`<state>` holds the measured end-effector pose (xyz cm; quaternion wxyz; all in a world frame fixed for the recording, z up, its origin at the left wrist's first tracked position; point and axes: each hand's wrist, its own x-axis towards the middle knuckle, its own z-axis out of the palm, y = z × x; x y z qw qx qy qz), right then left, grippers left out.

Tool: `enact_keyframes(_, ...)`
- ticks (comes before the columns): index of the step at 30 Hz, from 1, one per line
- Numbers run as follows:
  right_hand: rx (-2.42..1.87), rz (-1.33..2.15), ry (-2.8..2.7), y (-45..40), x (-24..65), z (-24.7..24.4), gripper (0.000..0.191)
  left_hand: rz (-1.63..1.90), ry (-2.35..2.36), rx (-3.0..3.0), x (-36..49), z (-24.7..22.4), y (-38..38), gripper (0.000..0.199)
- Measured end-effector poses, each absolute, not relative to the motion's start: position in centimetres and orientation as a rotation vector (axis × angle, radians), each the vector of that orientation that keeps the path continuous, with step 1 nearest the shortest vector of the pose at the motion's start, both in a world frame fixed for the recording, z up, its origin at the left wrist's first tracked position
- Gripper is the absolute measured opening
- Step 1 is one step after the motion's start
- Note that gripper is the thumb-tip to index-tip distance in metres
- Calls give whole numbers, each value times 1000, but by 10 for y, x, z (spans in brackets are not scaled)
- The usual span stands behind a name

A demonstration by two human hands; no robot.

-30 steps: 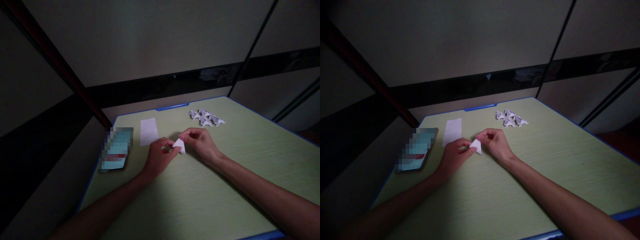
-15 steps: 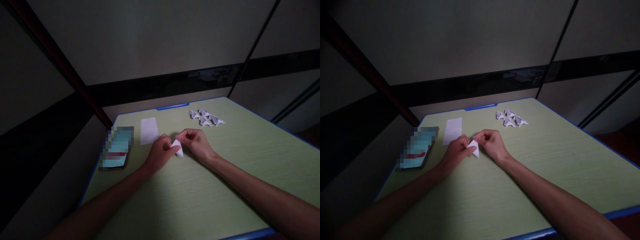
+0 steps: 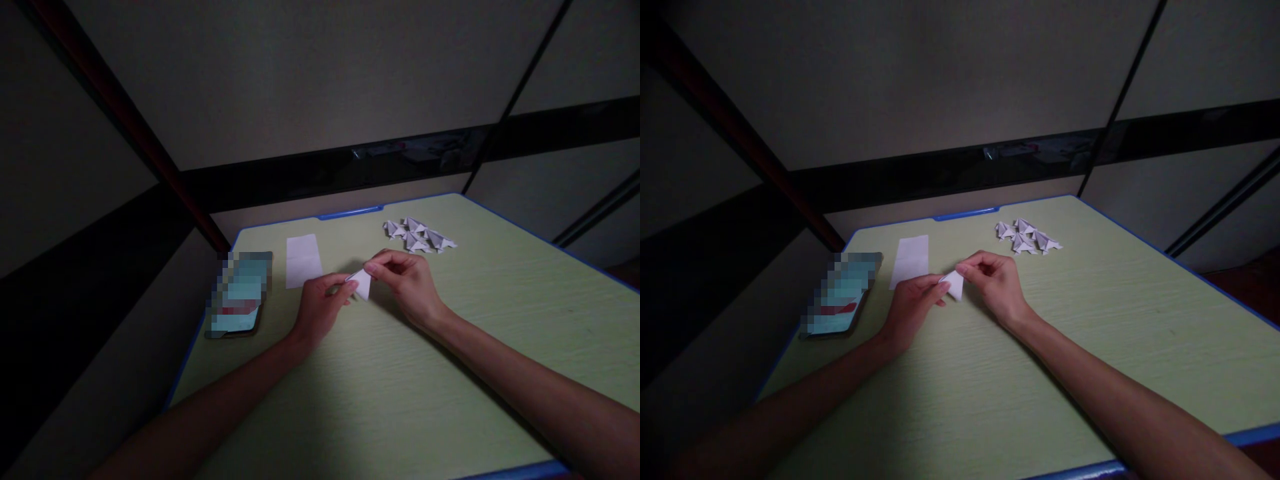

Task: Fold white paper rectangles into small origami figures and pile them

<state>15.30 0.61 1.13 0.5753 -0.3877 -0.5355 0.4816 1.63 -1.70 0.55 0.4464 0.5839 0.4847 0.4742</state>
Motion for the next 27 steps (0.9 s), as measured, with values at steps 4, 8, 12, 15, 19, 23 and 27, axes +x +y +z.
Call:
enact_keyframes(4, -905, 1134, -1243, 7, 153, 9, 9, 1176, 1246, 1488, 16, 7, -18, 16)
enact_keyframes(8, -892, 1146, -1226, 7, 152, 8, 8, 1185, 1262, 1520, 16, 8, -19, 15)
enact_keyframes(12, -874, 1170, -1216, 6, 152, 9, 7, 1227, 1257, 1490, 16, 6, -18, 12)
enact_keyframes(15, -869, 1166, -1220, 6, 151, 10, 7, 1254, 1258, 1479, 17, 6, -18, 12)
enact_keyframes(19, -873, 1148, -1238, 5, 150, 11, 7, 1288, 1293, 1448, 18, 11, -21, 12)
enact_keyframes(23, -840, 1127, -1284, 5, 151, 13, 7, 1307, 1309, 1428, 18, 13, -21, 9)
enact_keyframes(27, -802, 1053, -1358, 7, 156, 14, 6, 1291, 1236, 1411, 16, 6, -17, 7)
